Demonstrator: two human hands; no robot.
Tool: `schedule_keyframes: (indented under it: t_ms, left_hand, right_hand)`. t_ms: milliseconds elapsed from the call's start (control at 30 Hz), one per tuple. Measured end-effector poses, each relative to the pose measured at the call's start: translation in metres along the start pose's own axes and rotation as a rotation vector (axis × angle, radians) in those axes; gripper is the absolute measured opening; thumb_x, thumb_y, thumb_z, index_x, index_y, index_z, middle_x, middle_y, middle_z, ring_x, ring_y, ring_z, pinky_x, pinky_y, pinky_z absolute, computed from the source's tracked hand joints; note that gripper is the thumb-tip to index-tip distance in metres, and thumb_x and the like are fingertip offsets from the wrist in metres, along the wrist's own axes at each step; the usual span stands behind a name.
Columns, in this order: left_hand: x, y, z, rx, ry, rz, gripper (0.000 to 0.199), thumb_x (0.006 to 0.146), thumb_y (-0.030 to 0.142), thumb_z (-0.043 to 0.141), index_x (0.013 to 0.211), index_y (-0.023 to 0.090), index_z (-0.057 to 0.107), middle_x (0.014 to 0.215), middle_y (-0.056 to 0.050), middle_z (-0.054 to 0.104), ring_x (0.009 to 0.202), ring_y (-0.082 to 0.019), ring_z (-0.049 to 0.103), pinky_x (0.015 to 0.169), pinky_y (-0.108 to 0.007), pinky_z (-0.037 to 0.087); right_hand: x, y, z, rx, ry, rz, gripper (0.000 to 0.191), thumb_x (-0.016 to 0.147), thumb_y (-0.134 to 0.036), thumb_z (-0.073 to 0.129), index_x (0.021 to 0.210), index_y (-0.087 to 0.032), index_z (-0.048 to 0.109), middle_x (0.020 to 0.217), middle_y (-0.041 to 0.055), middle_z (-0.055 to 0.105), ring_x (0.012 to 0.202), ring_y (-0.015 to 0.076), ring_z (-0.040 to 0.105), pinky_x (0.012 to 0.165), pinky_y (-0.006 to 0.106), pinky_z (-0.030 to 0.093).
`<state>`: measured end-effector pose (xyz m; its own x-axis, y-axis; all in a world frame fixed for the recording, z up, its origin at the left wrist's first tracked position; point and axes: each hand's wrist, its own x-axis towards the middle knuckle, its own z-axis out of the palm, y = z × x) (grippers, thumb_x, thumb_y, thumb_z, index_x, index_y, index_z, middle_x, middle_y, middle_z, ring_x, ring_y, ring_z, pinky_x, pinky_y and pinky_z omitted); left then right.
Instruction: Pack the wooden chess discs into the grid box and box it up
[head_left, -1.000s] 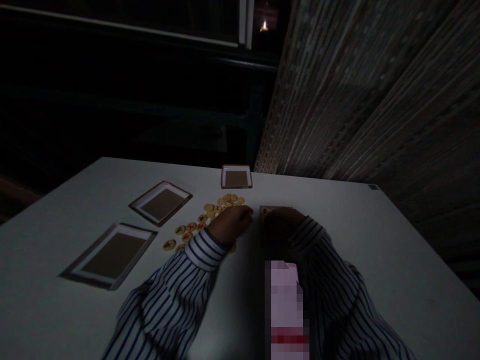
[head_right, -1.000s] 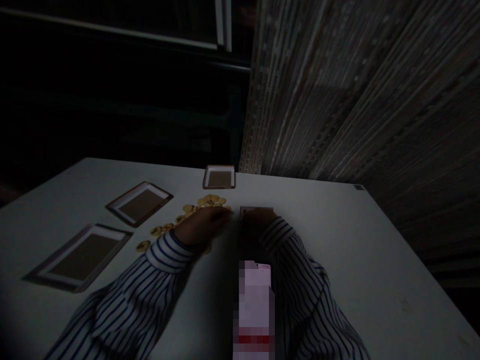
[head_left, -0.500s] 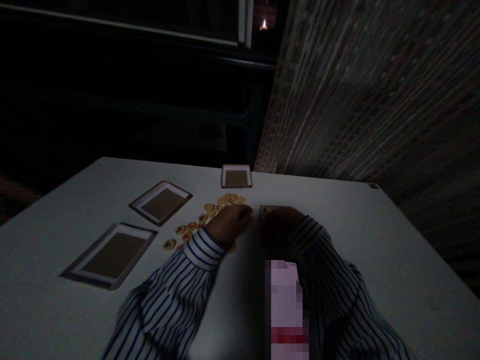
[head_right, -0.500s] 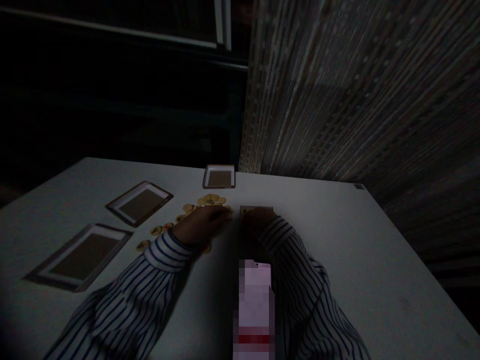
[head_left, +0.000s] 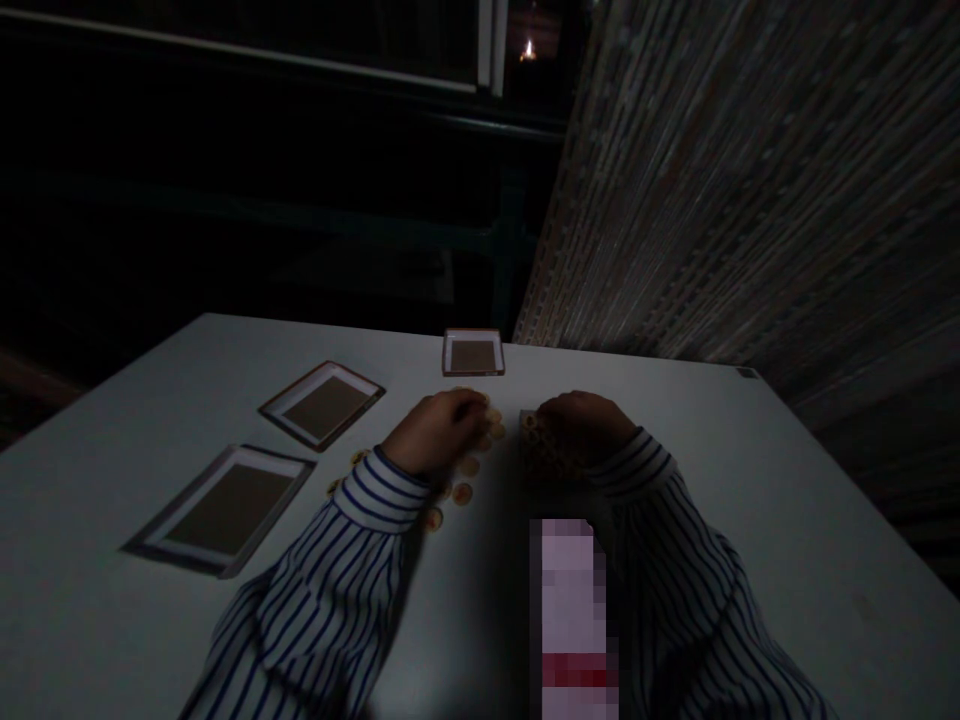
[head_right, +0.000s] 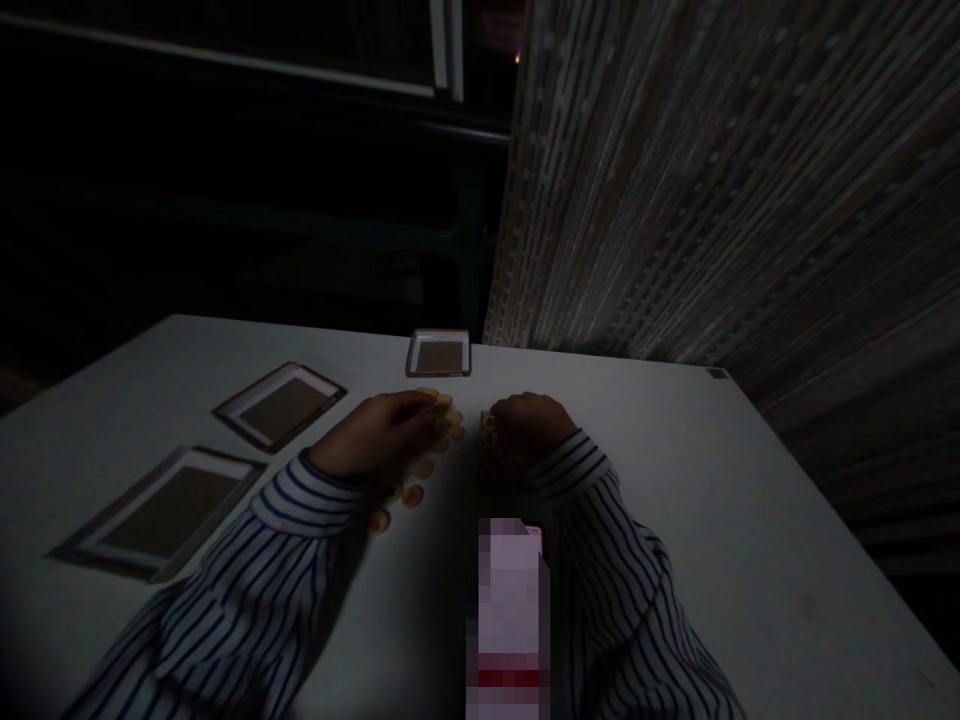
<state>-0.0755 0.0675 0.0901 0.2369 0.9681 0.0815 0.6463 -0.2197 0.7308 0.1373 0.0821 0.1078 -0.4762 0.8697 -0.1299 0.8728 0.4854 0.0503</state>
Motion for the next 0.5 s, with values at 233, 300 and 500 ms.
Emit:
schedule_keyframes:
  t_ms: [233, 300, 500]
  left_hand:
    - [0.004, -0.011, -0.014, 0.004, 0.039, -0.001, 0.040, 0.077, 0.043, 0.047, 0.105, 0.017, 0.060, 0.099, -0.006, 0.067, 0.088, -0.020, 0.062, 0.080, -0.031, 0.047]
    - [0.004, -0.013, -0.017, 0.011, 0.058, -0.005, 0.042, 0.077, 0.044, 0.047, 0.106, 0.017, 0.059, 0.098, -0.005, 0.067, 0.086, -0.019, 0.062, 0.078, -0.030, 0.048]
    - [0.004, -0.016, -0.025, 0.029, 0.107, 0.007, 0.042, 0.077, 0.045, 0.047, 0.106, 0.017, 0.060, 0.099, -0.006, 0.066, 0.085, -0.019, 0.062, 0.077, -0.029, 0.048]
  right_hand:
    - [-0.003, 0.001, -0.004, 0.075, 0.205, 0.062, 0.033, 0.084, -0.024, 0.039, 0.108, -0.019, 0.060, 0.106, 0.0066, 0.064, 0.096, 0.0189, 0.056, 0.083, 0.029, 0.040]
    - [-0.005, 0.001, -0.003, 0.114, 0.290, 0.055, 0.031, 0.083, -0.024, 0.041, 0.106, -0.018, 0.061, 0.103, 0.0060, 0.065, 0.095, 0.0187, 0.056, 0.084, 0.029, 0.040]
    - [-0.008, 0.002, -0.011, 0.206, 0.456, -0.001, 0.030, 0.084, -0.024, 0.040, 0.103, -0.015, 0.062, 0.100, 0.0080, 0.065, 0.093, 0.0181, 0.056, 0.084, 0.030, 0.040]
